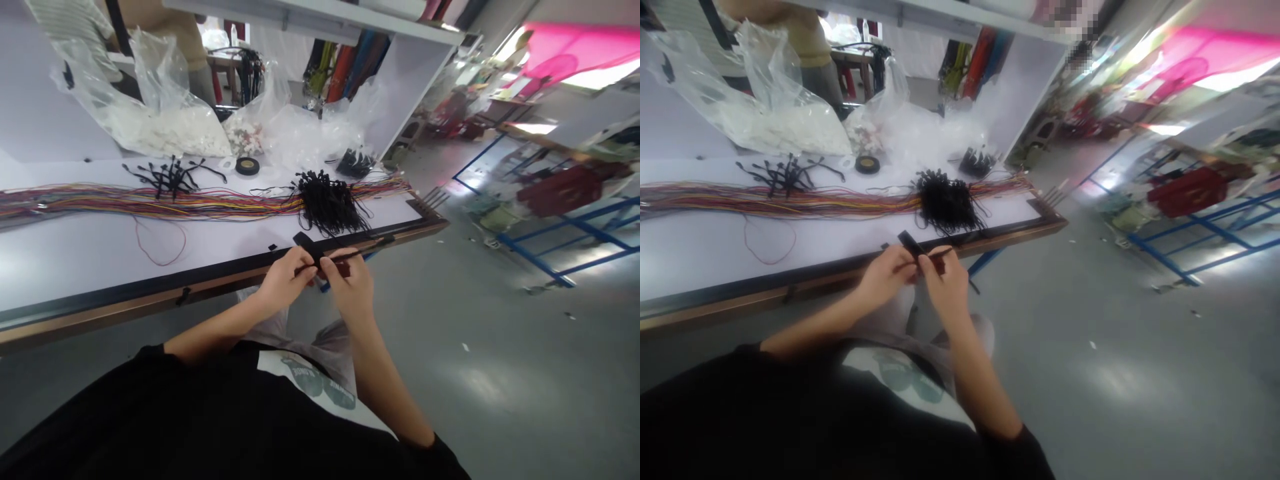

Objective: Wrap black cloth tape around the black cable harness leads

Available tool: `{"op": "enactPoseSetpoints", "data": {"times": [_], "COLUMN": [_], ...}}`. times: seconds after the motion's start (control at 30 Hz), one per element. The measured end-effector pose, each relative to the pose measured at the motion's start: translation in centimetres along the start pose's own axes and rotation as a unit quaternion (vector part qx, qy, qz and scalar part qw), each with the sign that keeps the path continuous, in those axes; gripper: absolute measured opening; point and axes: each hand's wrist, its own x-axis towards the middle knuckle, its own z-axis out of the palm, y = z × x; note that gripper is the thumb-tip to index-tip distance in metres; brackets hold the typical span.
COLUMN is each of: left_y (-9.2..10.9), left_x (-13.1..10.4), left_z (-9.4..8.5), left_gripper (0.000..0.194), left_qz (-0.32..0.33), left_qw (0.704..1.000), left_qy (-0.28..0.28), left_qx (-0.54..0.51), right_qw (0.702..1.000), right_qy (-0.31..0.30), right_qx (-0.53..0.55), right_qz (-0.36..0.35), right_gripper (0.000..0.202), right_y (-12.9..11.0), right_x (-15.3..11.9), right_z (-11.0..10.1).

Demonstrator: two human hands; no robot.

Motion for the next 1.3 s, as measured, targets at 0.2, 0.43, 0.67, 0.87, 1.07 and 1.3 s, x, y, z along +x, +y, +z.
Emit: {"op": "enactPoseSetpoints", "data": {"times": [0.2, 0.43, 0.67, 0.87, 1.07, 1.3], "left_y": [0.3, -0.8, -0.4, -1.2, -0.9, 0.2], "left_x": [1.4, -0.3, -0.5, 0.9, 0.4, 0.2], "left_z": [-1.4, -1.2, -1.9, -0.1, 0.2, -0.4], "left_gripper": [0.050, 0.060, 0.051, 0.006, 0.016, 0.039], "left_qz": [-0.126, 0.022, 0.151, 0.206, 0.175, -0.047], "left_qw": [0.931, 0.967, 0.976, 0.968, 0.976, 0.977], "left_qy": [-0.205, -0.105, -0.150, 0.024, 0.048, -0.016], "left_qx": [-0.276, -0.230, 0.049, 0.138, 0.118, -0.209], "right_qw": [0.999, 0.966, 0.998, 0.997, 0.992, 0.999], "right_qy": [-0.034, 0.019, 0.003, 0.049, -0.052, 0.001], "right_qx": [0.019, 0.234, 0.061, 0.060, 0.095, 0.010], "right_qz": [-0.020, 0.109, -0.003, -0.018, 0.060, -0.048], "right_gripper": [0.017, 0.027, 0.021, 0.030, 0.023, 0.020], "right_y": [-0.6, 0.9, 0.1, 0.2, 0.5, 0.3], "right_x": [-0.1, 0.8, 0.3, -0.4, -0.6, -0.4], "right_z": [-0.2, 0.3, -1.5, -0.3, 0.7, 0.5]}}
